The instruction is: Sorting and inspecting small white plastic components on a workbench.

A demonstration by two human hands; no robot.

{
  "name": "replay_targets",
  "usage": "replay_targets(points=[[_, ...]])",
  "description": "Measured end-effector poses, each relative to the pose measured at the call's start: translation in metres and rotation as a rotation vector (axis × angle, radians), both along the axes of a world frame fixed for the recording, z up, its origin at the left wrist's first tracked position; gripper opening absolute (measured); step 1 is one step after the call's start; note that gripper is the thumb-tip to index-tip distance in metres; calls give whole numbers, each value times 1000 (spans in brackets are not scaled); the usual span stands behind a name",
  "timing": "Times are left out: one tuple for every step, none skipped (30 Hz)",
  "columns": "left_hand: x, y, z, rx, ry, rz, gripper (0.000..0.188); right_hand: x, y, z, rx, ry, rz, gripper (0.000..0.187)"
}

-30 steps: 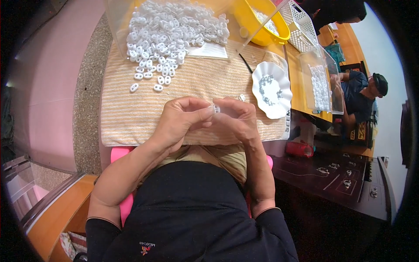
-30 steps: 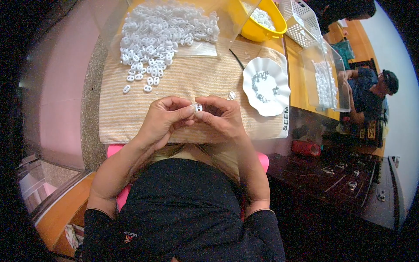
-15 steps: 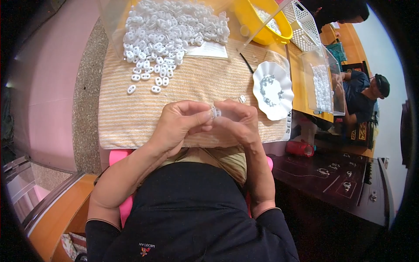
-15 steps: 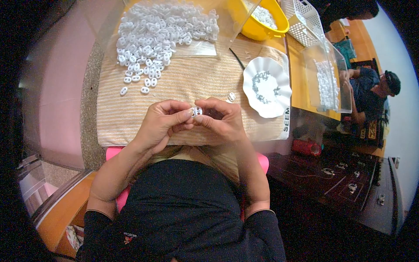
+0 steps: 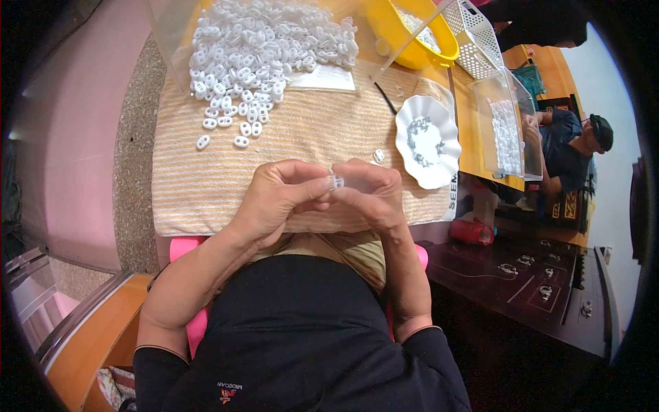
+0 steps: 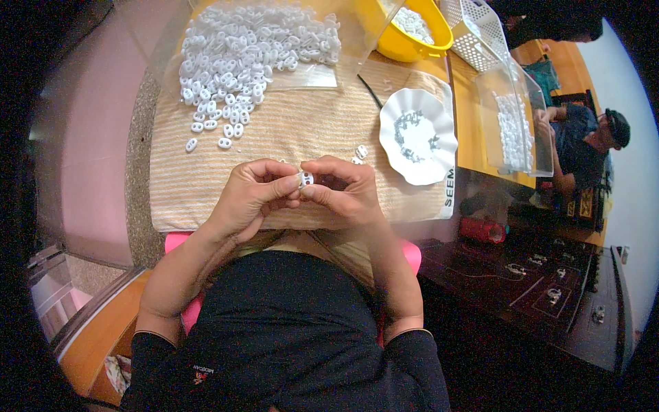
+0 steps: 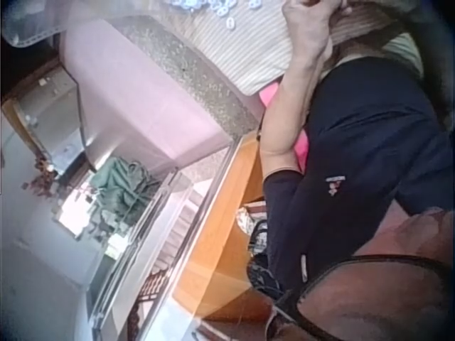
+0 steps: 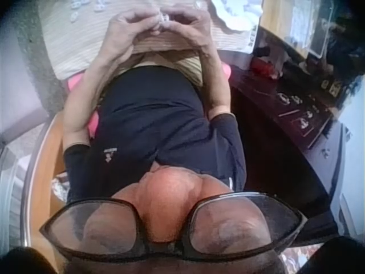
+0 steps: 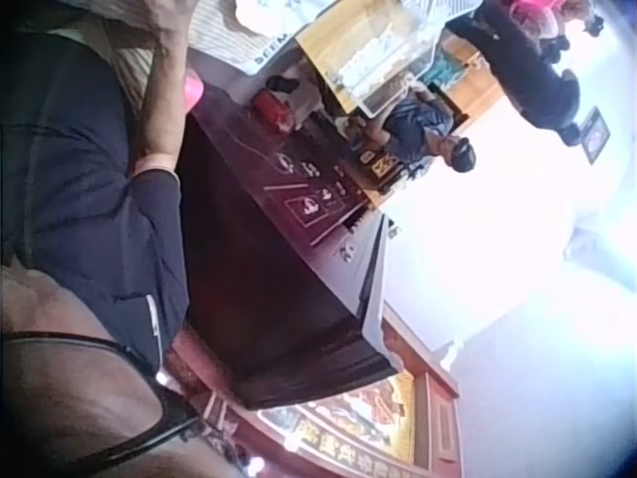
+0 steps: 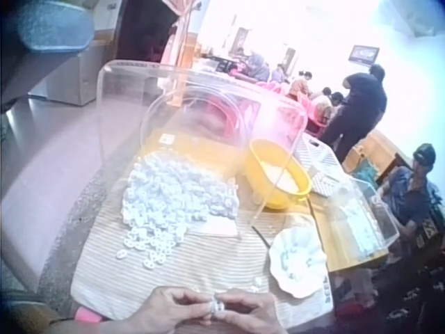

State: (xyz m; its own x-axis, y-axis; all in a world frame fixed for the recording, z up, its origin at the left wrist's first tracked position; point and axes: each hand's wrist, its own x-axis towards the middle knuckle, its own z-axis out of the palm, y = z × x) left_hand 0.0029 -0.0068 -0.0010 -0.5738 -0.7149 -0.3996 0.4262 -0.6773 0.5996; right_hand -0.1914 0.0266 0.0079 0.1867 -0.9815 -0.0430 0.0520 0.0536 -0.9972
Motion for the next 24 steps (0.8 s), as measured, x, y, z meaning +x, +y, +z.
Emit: replay_targets(points=[[0, 0, 1, 1, 2, -8, 15, 0, 1, 0, -3, -31, -3, 29], [1, 0, 0, 3, -2, -11, 15, 0, 0, 0, -4, -33, 0, 29], [1, 0, 0, 3, -4, -9, 15, 0, -1, -1, -7, -29, 8, 29], [2, 0, 0, -1, -1, -11, 14, 1, -1, -2, -10, -25, 16, 29], [2, 0, 0, -5, 7, -19, 14, 1, -1, -1, -11, -22, 14, 29], [1, -1, 1, -5, 9, -21, 14, 1, 0, 0, -22, -6, 6, 29], [1, -1, 2, -10, 15, -29, 14, 1, 1, 1, -32, 11, -1, 30], [1, -1, 2, -15, 18, -31, 14, 1, 0, 0, -33, 9, 1, 30], [2, -1, 0, -15, 16, -28, 14, 2, 0, 0, -59, 46, 1, 30], [2, -1, -1, -8, 33, -34, 14, 2, -1, 0, -85, 84, 0, 30], [2, -1, -2, -3, 55, -45, 15, 2, -1, 0, -85, 86, -2, 30], [1, -1, -1, -3, 57, -47, 15, 2, 0, 0, -80, 40, 5, 30], [1, -1, -1, 9, 80, -54, 15, 2, 0, 0, -74, -7, 12, 30], [1, -1, -1, 22, 100, -59, 15, 2, -1, -1, -75, -7, 13, 30], [1, -1, 0, 21, 100, -58, 15, 2, -1, -2, -105, 14, 9, 29], [1, -1, 1, 26, 108, -67, 15, 3, -2, -3, -135, 34, 4, 29], [2, -2, 2, 30, 116, -76, 14, 4, -1, -3, -136, 35, 5, 29], [2, -2, 2, 29, 117, -76, 14, 5, -1, -3, -141, 7, -4, 29], [2, -2, 2, 31, 132, -77, 14, 6, -1, -3, -147, -22, -13, 29], [2, -2, 3, 33, 147, -79, 14, 6, -1, -3, -149, -21, -13, 29], [2, -2, 3, 31, 148, -79, 14, 7, 0, -3, -156, -19, -18, 29], [2, -1, 3, 30, 163, -82, 13, 7, 0, -2, -163, -17, -23, 28], [3, -1, 3, 29, 178, -84, 13, 8, 0, -2, -164, -16, -23, 28], [3, -1, 2, 28, 178, -84, 13, 9, 1, -2, -157, -32, -33, 28]])
